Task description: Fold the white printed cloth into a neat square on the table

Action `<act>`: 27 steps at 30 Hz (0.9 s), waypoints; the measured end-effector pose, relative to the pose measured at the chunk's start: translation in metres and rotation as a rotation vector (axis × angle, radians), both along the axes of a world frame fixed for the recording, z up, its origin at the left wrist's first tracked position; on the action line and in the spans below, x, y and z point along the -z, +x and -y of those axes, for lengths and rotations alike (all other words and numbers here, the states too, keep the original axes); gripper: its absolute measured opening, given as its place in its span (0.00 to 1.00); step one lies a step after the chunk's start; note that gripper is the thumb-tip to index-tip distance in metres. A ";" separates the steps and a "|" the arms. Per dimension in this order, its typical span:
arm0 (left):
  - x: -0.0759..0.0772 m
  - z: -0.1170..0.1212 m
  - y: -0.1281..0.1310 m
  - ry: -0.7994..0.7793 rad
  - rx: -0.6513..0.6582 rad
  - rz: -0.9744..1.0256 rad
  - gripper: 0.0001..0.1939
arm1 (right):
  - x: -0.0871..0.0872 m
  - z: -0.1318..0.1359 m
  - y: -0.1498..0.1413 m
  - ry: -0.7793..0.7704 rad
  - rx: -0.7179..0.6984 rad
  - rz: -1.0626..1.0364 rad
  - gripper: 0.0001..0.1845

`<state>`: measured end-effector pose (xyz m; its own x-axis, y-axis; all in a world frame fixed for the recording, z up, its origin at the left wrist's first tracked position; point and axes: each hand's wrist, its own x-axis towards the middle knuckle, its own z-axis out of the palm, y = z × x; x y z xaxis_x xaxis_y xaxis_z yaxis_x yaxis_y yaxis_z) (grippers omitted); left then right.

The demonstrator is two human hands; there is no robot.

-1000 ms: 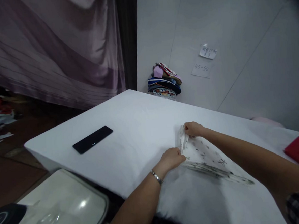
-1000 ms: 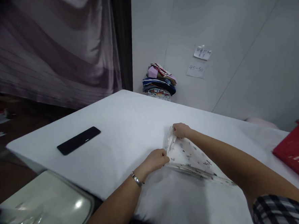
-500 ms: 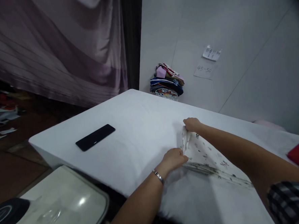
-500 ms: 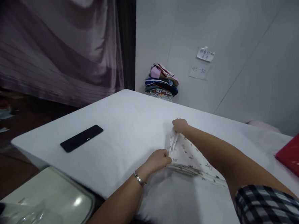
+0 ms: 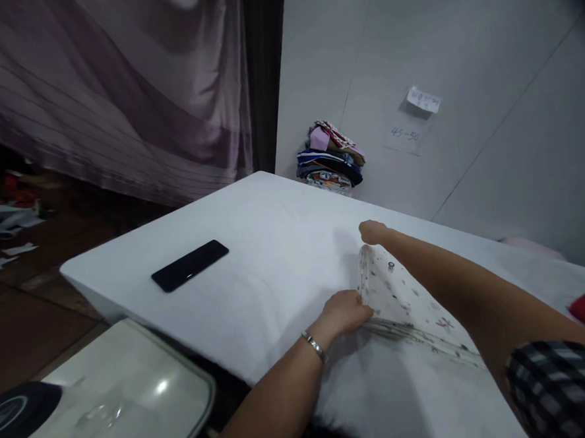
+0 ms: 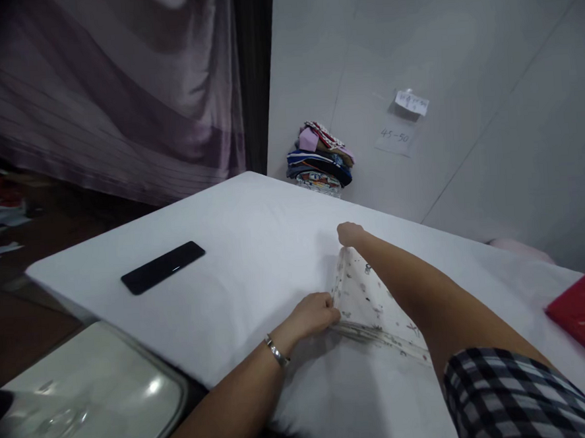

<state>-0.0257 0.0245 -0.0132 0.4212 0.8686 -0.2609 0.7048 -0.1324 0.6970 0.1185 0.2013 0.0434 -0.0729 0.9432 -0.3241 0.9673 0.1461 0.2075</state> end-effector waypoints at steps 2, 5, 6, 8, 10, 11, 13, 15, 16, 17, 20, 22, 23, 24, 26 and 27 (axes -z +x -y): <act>0.000 0.000 0.000 -0.003 0.000 -0.003 0.11 | -0.003 0.000 0.001 0.005 0.041 -0.011 0.16; 0.000 0.000 0.000 0.009 0.001 -0.001 0.12 | -0.008 0.004 0.002 -0.015 0.077 -0.063 0.10; 0.001 0.000 0.000 0.015 -0.001 0.001 0.12 | -0.009 0.006 0.001 -0.033 0.085 -0.088 0.10; 0.001 0.001 0.000 0.019 -0.006 0.003 0.11 | -0.011 0.014 0.001 -0.080 0.100 -0.134 0.12; 0.001 0.001 0.000 0.020 -0.002 0.008 0.11 | -0.011 0.024 0.000 -0.127 0.112 -0.175 0.14; 0.002 0.001 0.000 0.023 0.000 0.011 0.11 | -0.010 0.029 0.000 -0.146 0.116 -0.194 0.14; 0.003 0.001 0.001 0.033 -0.001 0.018 0.10 | -0.006 0.040 0.002 -0.168 0.124 -0.237 0.11; 0.003 0.001 0.001 0.046 -0.007 0.026 0.10 | -0.002 0.048 0.006 -0.163 0.136 -0.284 0.07; 0.004 0.001 0.001 0.049 -0.008 0.028 0.10 | 0.001 0.051 0.009 -0.154 0.144 -0.309 0.08; 0.004 0.001 0.001 0.051 -0.006 0.030 0.10 | 0.003 0.053 0.013 -0.146 0.156 -0.333 0.11; 0.002 0.001 0.000 0.049 0.007 0.023 0.10 | 0.008 0.056 0.025 -0.132 0.196 -0.402 0.19; 0.000 0.001 0.000 0.043 0.014 0.011 0.10 | 0.008 0.058 0.032 -0.126 0.211 -0.445 0.22; -0.001 0.001 0.001 0.041 0.014 0.007 0.09 | 0.008 0.059 0.035 -0.124 0.213 -0.465 0.23; -0.001 0.001 0.001 0.040 0.014 0.005 0.09 | 0.008 0.060 0.037 -0.126 0.213 -0.487 0.24; -0.002 0.001 0.001 0.036 0.011 0.008 0.09 | 0.007 0.061 0.039 -0.134 0.222 -0.521 0.26; -0.002 0.002 0.001 0.036 0.006 0.013 0.09 | 0.007 0.062 0.040 -0.137 0.231 -0.535 0.27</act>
<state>-0.0251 0.0230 -0.0109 0.4299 0.8747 -0.2238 0.6945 -0.1620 0.7010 0.1583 0.1392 0.0365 -0.0580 0.9063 -0.4187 0.9421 -0.0891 -0.3234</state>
